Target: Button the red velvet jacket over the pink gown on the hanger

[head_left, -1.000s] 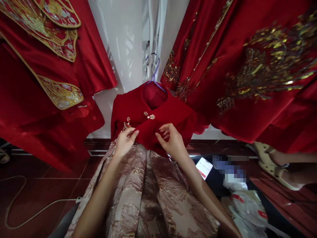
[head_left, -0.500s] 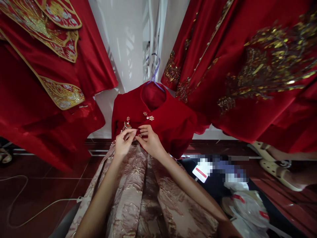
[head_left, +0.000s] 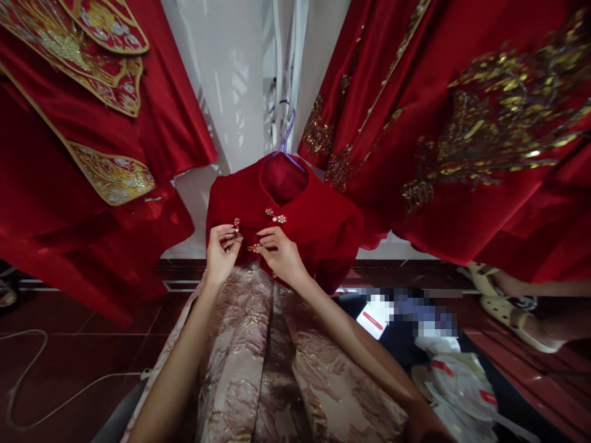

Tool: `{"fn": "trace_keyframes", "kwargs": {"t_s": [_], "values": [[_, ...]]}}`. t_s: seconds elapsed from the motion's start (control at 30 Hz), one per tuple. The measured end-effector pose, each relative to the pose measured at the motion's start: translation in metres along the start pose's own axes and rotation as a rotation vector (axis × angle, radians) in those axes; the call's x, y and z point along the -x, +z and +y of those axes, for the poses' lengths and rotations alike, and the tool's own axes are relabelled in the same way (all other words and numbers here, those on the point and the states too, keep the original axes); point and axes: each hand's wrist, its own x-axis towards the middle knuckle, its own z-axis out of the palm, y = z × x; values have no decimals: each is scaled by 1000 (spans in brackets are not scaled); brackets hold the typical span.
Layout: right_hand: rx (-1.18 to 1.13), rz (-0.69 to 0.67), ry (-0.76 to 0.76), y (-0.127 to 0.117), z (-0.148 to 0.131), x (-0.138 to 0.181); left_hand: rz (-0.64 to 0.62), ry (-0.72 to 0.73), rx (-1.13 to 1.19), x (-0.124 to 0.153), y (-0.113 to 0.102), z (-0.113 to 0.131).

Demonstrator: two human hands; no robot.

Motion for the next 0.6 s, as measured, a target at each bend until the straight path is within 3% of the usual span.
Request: {"fn": "trace_keyframes", "kwargs": {"t_s": [0.1,0.23,0.6], "values": [[-2,40,-33,4,-3,-14,-70,-34,12,-8,0,-8],[18,62,-52,10,1,-27,-17,-72,41,-13,4,-14],[-48,95,-154,26,20,-40,-38,-208,271,-19,6,-15]]}}
